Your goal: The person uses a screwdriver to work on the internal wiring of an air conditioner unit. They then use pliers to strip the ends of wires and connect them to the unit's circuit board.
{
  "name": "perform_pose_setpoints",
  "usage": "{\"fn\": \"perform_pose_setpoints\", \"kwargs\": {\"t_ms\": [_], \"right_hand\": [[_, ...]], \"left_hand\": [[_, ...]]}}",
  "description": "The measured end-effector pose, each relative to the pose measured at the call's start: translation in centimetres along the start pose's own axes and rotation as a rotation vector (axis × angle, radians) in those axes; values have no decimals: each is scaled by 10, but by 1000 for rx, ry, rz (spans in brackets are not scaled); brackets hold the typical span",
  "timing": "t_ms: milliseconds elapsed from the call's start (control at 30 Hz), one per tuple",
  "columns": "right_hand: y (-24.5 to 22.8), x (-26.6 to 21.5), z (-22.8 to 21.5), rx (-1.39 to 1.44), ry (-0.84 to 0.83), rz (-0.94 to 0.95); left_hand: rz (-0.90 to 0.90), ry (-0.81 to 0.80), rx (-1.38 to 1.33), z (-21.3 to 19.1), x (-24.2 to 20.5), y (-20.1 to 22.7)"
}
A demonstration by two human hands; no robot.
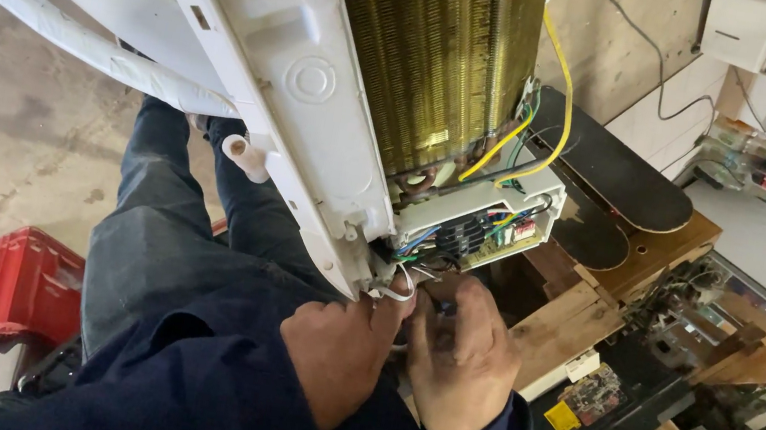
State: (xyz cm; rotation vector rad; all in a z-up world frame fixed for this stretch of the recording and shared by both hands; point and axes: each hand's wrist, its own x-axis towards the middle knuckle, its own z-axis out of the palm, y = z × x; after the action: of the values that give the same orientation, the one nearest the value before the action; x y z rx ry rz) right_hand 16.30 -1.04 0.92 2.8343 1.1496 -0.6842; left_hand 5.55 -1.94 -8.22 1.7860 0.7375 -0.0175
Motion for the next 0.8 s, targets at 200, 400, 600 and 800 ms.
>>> {"fn": "perform_pose_setpoints", "kwargs": {"t_ms": [200,400,600,800], "right_hand": [[0,1,4,-58,-28,98],[10,-3,14,-15,57,-21],[2,1,12,-12,29,68],[5,1,13,10,29,32]], "left_hand": [[73,-239,-94,-9,7,-3],[62,-350,-203,-17,16,-11],[81,-210,-348,-6,11,-18],[-61,-374,-232,-17,21,-8]]}}
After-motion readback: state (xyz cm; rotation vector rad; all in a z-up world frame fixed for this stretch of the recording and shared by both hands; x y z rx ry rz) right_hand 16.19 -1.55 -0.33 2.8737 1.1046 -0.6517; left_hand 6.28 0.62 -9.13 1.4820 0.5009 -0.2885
